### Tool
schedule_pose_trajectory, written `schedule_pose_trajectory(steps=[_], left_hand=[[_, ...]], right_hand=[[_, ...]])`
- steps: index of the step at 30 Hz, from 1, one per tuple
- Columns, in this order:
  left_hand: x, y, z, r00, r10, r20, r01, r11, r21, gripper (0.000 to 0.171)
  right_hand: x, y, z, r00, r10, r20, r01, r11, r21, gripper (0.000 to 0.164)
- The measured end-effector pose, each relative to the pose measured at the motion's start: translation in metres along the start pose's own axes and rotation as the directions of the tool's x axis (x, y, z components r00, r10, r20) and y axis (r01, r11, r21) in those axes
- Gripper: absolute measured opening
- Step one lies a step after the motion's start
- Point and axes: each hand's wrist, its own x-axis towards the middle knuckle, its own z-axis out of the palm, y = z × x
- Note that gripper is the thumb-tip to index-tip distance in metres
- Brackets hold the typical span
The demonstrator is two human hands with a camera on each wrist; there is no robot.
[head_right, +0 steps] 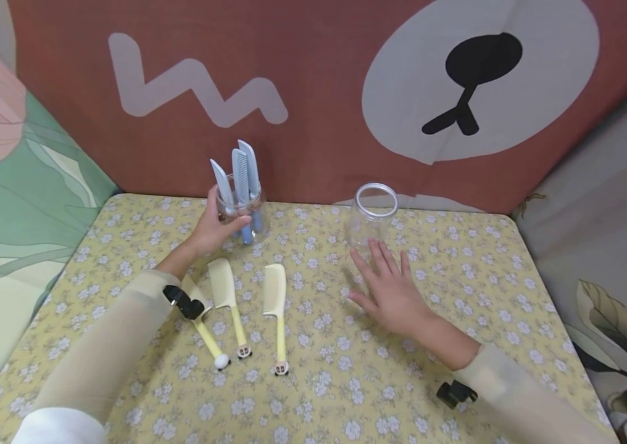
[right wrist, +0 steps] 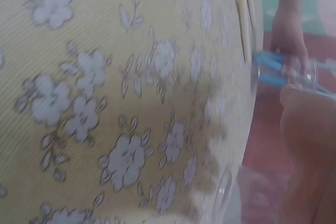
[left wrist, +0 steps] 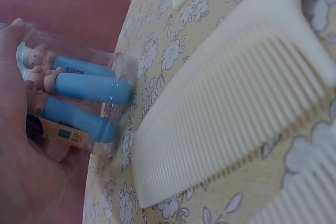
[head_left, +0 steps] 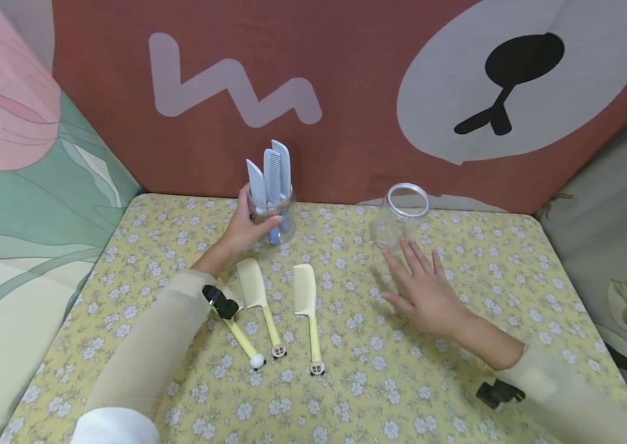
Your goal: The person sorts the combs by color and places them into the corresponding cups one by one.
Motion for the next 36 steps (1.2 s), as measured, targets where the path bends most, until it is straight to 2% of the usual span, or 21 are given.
schedule_pose_trajectory(steps=[11, 13, 17, 19, 23, 26, 30, 36], left_hand=[[0.0, 0.003, 0.001, 1.0, -0.016, 0.006, 0.016, 1.0, 0.007, 0.094], [-0.001, 0.007, 0.001, 1.0, -0.026, 0.011, 0.026, 1.0, 0.001, 0.093], [-0.008, 0.027, 0.001, 0.999, -0.029, 0.019, 0.029, 1.0, -0.008, 0.092], [-0.009, 0.031, 0.001, 1.0, -0.025, 0.019, 0.025, 1.0, -0.014, 0.092], [-0.004, 0.014, 0.001, 1.0, -0.003, 0.01, 0.003, 1.0, -0.013, 0.094], [0.0, 0.001, 0.001, 1.0, 0.012, 0.006, -0.012, 1.0, -0.011, 0.095], [0.001, -0.002, 0.001, 1.0, 0.016, 0.007, -0.016, 1.0, -0.023, 0.093], [0.001, -0.002, 0.0, 1.0, 0.01, 0.005, -0.01, 0.999, -0.037, 0.094]], right_hand=[[-0.008, 0.028, -0.011, 0.988, 0.145, -0.043, -0.14, 0.984, 0.107, 0.082], [-0.007, 0.033, -0.013, 0.985, 0.162, -0.059, -0.153, 0.979, 0.135, 0.084], [-0.003, 0.045, -0.017, 0.976, 0.197, -0.089, -0.174, 0.961, 0.213, 0.088], [0.001, 0.051, -0.02, 0.972, 0.215, -0.091, -0.185, 0.947, 0.262, 0.089], [0.011, 0.064, -0.024, 0.967, 0.245, -0.074, -0.2, 0.903, 0.38, 0.092], [0.017, 0.073, -0.027, 0.963, 0.267, -0.045, -0.211, 0.845, 0.491, 0.092], [0.025, 0.084, -0.028, 0.955, 0.295, 0.008, -0.239, 0.757, 0.608, 0.093], [0.037, 0.091, -0.027, 0.955, 0.298, 0.016, -0.225, 0.684, 0.694, 0.097]])
